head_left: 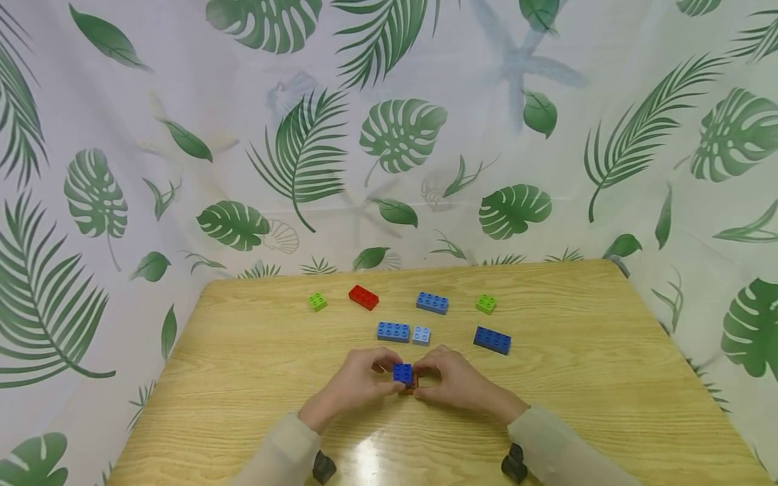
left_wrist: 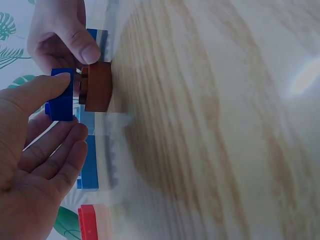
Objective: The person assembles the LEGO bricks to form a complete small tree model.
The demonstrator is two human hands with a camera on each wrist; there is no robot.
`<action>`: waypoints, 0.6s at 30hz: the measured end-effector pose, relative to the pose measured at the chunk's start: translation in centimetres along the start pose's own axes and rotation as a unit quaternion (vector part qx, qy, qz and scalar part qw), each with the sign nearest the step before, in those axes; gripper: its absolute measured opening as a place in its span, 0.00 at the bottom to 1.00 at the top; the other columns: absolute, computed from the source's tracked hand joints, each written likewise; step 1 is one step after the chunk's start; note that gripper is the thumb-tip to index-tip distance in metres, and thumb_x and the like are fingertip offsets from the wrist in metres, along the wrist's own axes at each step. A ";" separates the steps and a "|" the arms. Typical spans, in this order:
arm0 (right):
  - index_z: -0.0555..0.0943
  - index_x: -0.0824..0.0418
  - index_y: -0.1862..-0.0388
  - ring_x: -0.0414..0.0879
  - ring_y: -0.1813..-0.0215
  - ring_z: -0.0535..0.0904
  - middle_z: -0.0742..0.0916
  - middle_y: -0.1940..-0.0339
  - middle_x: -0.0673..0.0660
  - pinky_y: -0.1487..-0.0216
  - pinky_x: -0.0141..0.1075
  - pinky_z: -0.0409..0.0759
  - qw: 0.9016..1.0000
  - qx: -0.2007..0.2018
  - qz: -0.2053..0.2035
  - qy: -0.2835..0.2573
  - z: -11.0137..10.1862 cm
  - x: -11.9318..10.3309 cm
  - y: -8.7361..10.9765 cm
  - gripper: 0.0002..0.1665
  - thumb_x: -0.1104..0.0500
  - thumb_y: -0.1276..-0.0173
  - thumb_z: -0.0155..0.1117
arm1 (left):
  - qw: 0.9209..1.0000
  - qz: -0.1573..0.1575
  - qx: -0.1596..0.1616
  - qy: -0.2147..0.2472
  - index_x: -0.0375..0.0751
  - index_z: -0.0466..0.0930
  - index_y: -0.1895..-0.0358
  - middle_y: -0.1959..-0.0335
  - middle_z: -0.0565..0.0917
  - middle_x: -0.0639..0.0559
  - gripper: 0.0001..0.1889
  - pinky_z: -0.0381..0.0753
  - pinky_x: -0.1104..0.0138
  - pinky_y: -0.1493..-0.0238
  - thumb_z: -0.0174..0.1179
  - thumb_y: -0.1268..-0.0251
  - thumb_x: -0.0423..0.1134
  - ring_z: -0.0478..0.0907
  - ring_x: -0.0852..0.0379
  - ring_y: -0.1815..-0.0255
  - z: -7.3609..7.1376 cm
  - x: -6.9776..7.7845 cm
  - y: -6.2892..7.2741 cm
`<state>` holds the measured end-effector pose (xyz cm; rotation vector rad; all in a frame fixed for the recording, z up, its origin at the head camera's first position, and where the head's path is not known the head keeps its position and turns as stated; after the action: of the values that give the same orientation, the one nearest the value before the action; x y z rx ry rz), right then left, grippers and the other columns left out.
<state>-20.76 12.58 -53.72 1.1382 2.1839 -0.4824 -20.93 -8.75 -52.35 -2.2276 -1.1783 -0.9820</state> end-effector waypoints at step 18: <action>0.89 0.57 0.43 0.45 0.46 0.79 0.90 0.51 0.47 0.43 0.40 0.79 1.000 0.003 -0.001 -0.004 0.2 0.0 0.2 0.23 0.49 0.34 0.79 | 1.000 0.017 0.003 -0.002 0.46 0.87 0.47 0.53 0.90 0.55 0.15 0.85 0.65 0.45 0.76 0.35 0.40 0.86 0.57 0.51 1.3 0.0 -0.2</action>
<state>-20.58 12.59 -53.85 1.1358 2.1795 -0.4944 -20.61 -7.82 -53.19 -2.2393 -1.1393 -0.9602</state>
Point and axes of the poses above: each hand's wrist, its own y-axis away from the middle knuckle, its own z-axis out of the palm, x = y × z, the point moved 3 cm from there along -y, towards the middle knuckle
